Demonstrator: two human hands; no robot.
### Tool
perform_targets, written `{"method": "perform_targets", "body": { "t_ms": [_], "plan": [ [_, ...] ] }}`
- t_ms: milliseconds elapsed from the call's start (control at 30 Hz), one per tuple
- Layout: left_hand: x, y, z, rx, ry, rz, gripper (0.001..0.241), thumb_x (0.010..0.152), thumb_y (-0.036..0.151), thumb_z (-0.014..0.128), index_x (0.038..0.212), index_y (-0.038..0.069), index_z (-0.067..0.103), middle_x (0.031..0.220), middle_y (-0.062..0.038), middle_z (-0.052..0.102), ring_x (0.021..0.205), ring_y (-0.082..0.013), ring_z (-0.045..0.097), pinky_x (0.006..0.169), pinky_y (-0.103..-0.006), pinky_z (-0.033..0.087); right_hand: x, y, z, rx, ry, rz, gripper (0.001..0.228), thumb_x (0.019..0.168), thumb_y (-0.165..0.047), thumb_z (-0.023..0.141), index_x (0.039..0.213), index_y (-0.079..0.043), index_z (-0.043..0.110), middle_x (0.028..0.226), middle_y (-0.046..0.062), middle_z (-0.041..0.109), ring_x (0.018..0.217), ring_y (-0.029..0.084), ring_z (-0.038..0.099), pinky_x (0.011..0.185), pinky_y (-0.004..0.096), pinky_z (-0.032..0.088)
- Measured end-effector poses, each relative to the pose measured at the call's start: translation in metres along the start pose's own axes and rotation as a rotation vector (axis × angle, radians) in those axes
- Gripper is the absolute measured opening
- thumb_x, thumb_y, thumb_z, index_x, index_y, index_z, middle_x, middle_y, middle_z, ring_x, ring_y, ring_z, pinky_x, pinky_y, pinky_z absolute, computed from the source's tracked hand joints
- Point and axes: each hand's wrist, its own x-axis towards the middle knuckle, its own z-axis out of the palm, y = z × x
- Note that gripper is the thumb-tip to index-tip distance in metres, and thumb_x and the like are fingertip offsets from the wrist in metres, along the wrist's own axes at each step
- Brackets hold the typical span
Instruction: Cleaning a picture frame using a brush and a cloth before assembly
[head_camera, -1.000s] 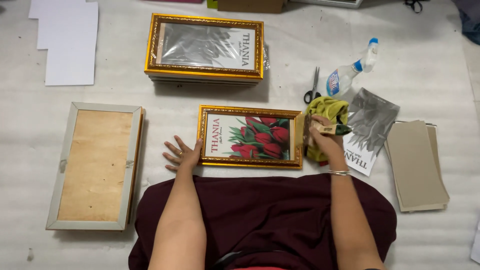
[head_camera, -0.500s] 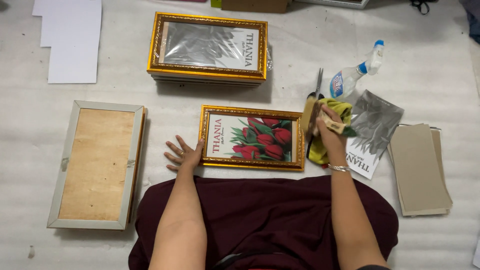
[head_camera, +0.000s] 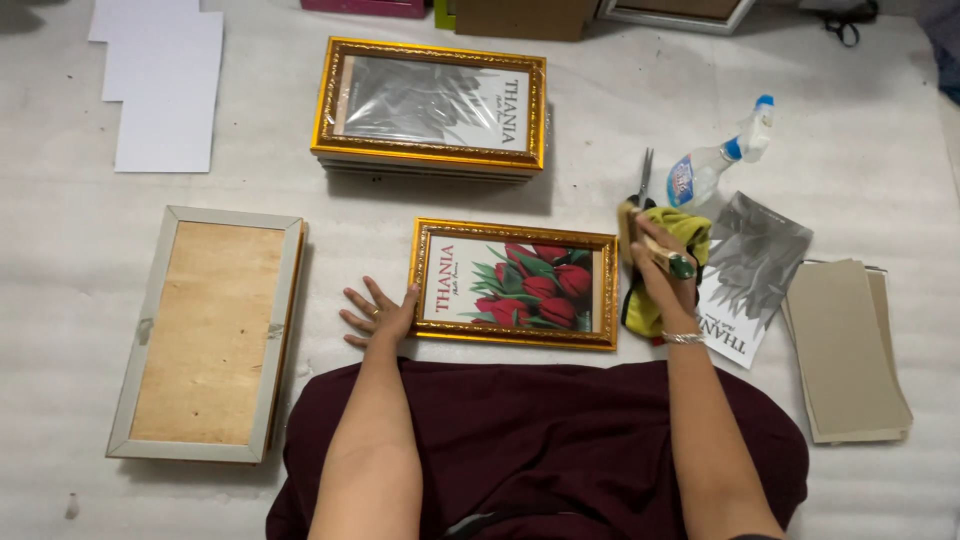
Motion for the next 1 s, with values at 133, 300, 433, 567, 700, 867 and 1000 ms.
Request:
{"method": "perform_targets", "body": {
  "t_ms": [133,300,433,567,700,867,1000],
  "plan": [
    [-0.002,0.000,-0.001,0.007,-0.005,0.009,0.110,0.086,0.094,0.028,0.161,0.033,-0.024,0.162,-0.004,-0.041,0.147,-0.0462,-0.034,0.112,-0.0742,-0.021,-0.016,0.046,0.010,-0.412,-0.254,0.278,0.044,0.091,-0.034,0.075,0.133,-0.033,0.062,0.109,0.020,0.071,0.105,0.045,0.066,0.090,0.054,0.053],
    [-0.003,0.000,0.000,0.005,-0.012,0.015,0.109,0.086,0.094,0.028,0.161,0.033,-0.024,0.162,-0.004,-0.041,0.147,-0.0465,-0.033,0.112,-0.0745,-0.021,-0.014,0.003,0.067,-0.515,-0.298,0.284,0.031,0.096,-0.029,0.071,0.127,-0.028,0.069,0.097,0.014,0.076,0.094,0.041,0.072,0.081,0.049,0.057],
    [-0.001,-0.002,0.001,0.002,-0.004,0.020,0.108,0.086,0.094,0.027,0.161,0.034,-0.023,0.163,-0.004,-0.040,0.148,-0.0461,-0.033,0.112,-0.0749,-0.021,-0.007,-0.016,0.144,-0.558,-0.457,0.173,0.038,0.091,-0.031,0.072,0.127,-0.034,0.065,0.099,0.013,0.076,0.100,0.039,0.072,0.088,0.052,0.056],
    [-0.008,0.001,-0.002,-0.007,-0.012,0.019,0.102,0.090,0.089,0.026,0.161,0.035,-0.023,0.164,-0.003,-0.040,0.148,-0.0455,-0.034,0.113,-0.0745,-0.021,0.000,-0.055,0.226,-0.383,-0.516,0.106,0.041,0.088,-0.019,0.074,0.127,-0.024,0.064,0.102,0.015,0.076,0.101,0.040,0.072,0.092,0.051,0.055],
    [0.013,-0.008,0.013,-0.034,0.017,0.012,0.095,0.092,0.089,0.018,0.160,0.038,-0.022,0.163,-0.001,-0.041,0.147,-0.0453,-0.035,0.112,-0.0749,-0.022,0.017,-0.107,0.270,0.017,-0.592,0.217,0.035,0.092,-0.027,0.073,0.127,-0.024,0.068,0.111,0.017,0.076,0.111,0.042,0.068,0.099,0.053,0.052],
    [0.026,-0.011,0.021,-0.064,0.020,-0.015,0.083,0.095,0.085,0.005,0.161,0.039,-0.020,0.163,0.001,-0.041,0.146,-0.0442,-0.037,0.110,-0.0741,-0.025,0.027,-0.151,0.268,0.167,-0.326,0.591,0.050,0.087,-0.041,0.073,0.135,-0.033,0.063,0.127,0.013,0.071,0.123,0.034,0.064,0.110,0.045,0.050],
    [0.024,-0.011,0.019,-0.062,0.025,-0.006,0.081,0.097,0.082,0.004,0.161,0.038,-0.019,0.163,0.000,-0.040,0.146,-0.0448,-0.036,0.110,-0.0745,-0.024,0.007,-0.133,0.262,0.231,-0.103,0.643,0.043,0.090,-0.028,0.070,0.133,-0.024,0.066,0.126,0.022,0.069,0.124,0.036,0.063,0.108,0.043,0.051]
  ]
}}
